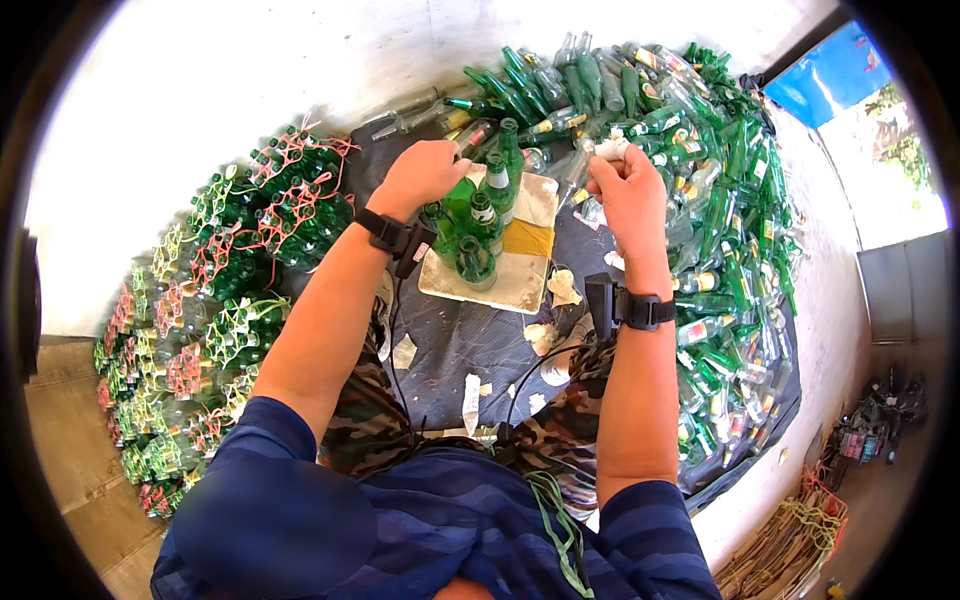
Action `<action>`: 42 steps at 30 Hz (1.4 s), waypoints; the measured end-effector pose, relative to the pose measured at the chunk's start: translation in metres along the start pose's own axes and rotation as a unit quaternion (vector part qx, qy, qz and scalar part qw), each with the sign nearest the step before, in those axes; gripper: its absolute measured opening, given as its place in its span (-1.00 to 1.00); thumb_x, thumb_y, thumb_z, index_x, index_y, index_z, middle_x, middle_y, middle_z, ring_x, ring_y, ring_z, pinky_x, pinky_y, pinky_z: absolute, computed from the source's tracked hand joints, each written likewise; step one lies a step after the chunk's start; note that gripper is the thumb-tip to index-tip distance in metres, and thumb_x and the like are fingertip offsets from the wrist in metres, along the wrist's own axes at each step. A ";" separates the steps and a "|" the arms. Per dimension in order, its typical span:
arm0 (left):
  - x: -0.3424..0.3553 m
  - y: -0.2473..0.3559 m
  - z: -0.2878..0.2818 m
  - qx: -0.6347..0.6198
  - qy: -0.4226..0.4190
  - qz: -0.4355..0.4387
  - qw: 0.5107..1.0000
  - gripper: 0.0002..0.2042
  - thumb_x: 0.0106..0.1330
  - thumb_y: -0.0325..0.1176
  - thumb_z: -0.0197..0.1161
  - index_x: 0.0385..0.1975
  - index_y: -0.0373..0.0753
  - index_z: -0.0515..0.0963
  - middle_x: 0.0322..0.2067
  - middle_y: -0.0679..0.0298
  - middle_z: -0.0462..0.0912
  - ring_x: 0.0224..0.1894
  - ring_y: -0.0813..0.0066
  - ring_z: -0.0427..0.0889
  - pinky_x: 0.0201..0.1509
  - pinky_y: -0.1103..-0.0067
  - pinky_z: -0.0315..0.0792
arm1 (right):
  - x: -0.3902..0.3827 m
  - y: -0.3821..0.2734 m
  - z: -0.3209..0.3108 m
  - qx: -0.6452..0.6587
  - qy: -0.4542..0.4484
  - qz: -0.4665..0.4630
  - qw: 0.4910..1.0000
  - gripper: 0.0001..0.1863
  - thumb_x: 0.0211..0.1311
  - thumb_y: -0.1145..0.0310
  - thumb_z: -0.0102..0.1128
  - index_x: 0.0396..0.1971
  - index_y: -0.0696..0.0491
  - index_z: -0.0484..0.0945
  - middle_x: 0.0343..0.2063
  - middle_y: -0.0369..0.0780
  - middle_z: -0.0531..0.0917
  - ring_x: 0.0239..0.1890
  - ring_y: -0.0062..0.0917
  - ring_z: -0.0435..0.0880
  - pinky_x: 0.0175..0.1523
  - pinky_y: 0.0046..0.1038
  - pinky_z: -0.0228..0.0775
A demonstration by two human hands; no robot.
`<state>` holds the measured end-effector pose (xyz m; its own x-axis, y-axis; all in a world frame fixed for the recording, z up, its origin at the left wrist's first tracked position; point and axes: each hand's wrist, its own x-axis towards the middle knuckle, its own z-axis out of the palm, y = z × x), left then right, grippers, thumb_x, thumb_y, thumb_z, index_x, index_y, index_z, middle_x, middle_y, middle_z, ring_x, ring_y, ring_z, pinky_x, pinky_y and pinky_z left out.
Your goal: The person unties a bundle of green glass bottles secured with yellow string and places them on a cardboard sheet. They then pick up individual bottles from a large pile and arrange them in rows on the sheet.
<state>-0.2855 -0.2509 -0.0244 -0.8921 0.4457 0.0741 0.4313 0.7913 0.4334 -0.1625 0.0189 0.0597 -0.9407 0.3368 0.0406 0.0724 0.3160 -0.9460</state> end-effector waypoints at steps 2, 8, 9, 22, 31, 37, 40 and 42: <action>0.000 -0.005 0.003 0.008 -0.014 0.013 1.000 -0.61 0.36 -0.06 0.19 -0.31 -0.35 0.67 -0.31 -0.14 0.70 -0.16 -0.17 0.68 -0.03 0.09 0.53 | 0.002 0.000 0.003 0.000 0.007 -0.011 1.000 -0.81 0.36 0.36 0.28 -0.13 0.12 0.62 -0.36 -0.33 0.71 -0.39 -0.71 0.62 -0.27 -0.60 0.43; -0.002 0.010 -0.008 0.036 -0.078 -0.043 0.995 -0.61 0.35 -0.01 0.21 -0.19 -0.25 0.71 -0.20 -0.02 0.75 -0.08 -0.06 0.72 0.00 0.15 0.57 | 0.003 0.007 0.006 -0.032 0.026 -0.033 0.999 -0.82 0.31 0.37 0.30 -0.22 0.17 0.65 -0.47 -0.31 0.72 -0.46 -0.71 0.62 -0.33 -0.58 0.43; -0.002 0.012 -0.012 0.040 -0.090 -0.053 0.994 -0.61 0.35 0.00 0.23 -0.15 -0.22 0.71 -0.17 0.01 0.75 -0.06 -0.02 0.72 0.01 0.17 0.57 | 0.004 0.008 0.006 -0.041 0.021 -0.034 0.998 -0.82 0.31 0.36 0.30 -0.22 0.17 0.65 -0.47 -0.31 0.72 -0.46 -0.71 0.62 -0.33 -0.57 0.43; -0.012 0.016 -0.042 0.032 -0.120 -0.068 0.990 -0.53 0.27 0.14 0.30 -0.07 -0.11 0.74 -0.05 0.13 0.77 0.04 0.11 0.73 0.05 0.21 0.58 | 0.000 0.001 0.010 -0.053 0.022 -0.028 0.998 -0.81 0.30 0.37 0.30 -0.20 0.18 0.65 -0.47 -0.30 0.72 -0.44 -0.69 0.65 -0.31 -0.57 0.47; -0.009 0.020 -0.071 -0.051 -0.126 -0.056 0.989 -0.32 0.15 0.27 0.36 0.01 -0.26 0.69 -0.10 -0.10 0.75 -0.02 -0.04 0.72 0.07 0.24 0.52 | 0.001 0.006 0.004 -0.146 0.065 -0.105 0.982 -0.77 0.24 0.25 0.34 -0.25 0.10 0.67 -0.46 -0.11 0.73 -0.39 -0.28 0.74 -0.21 -0.27 0.56; -0.012 0.017 -0.063 -0.056 -0.019 -0.034 0.998 -0.49 0.28 0.06 0.34 -0.01 -0.29 0.68 -0.15 -0.06 0.76 -0.05 -0.03 0.72 0.07 0.27 0.54 | -0.003 0.008 -0.011 -0.099 0.085 -0.090 0.987 -0.79 0.21 0.31 0.31 -0.28 0.16 0.64 -0.43 -0.04 0.74 -0.33 -0.15 0.76 -0.17 -0.23 0.59; -0.016 0.011 -0.065 -0.079 0.024 -0.018 0.996 -0.60 0.33 -0.08 0.34 -0.05 -0.30 0.68 -0.24 0.00 0.77 -0.18 0.10 0.74 -0.04 0.34 0.56 | -0.006 0.007 -0.023 -0.106 0.103 -0.112 0.983 -0.80 0.21 0.31 0.29 -0.29 0.14 0.65 -0.42 -0.03 0.74 -0.31 -0.09 0.75 -0.17 -0.19 0.58; -0.028 0.022 -0.068 -0.117 0.048 -0.002 0.992 -0.68 0.35 -0.20 0.35 -0.07 -0.32 0.67 -0.31 0.08 0.76 -0.30 0.28 0.72 -0.16 0.43 0.55 | -0.006 0.010 -0.033 -0.090 0.113 -0.103 0.984 -0.82 0.19 0.32 0.28 -0.31 0.12 0.67 -0.40 -0.02 0.74 -0.28 -0.07 0.75 -0.15 -0.18 0.58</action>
<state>-0.2608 -0.2747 0.0444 -0.9076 0.3915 0.1517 0.3940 0.6693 0.6300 -0.1448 0.0493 0.0602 -0.8452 0.4310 0.3159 -0.0361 0.5437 -0.8385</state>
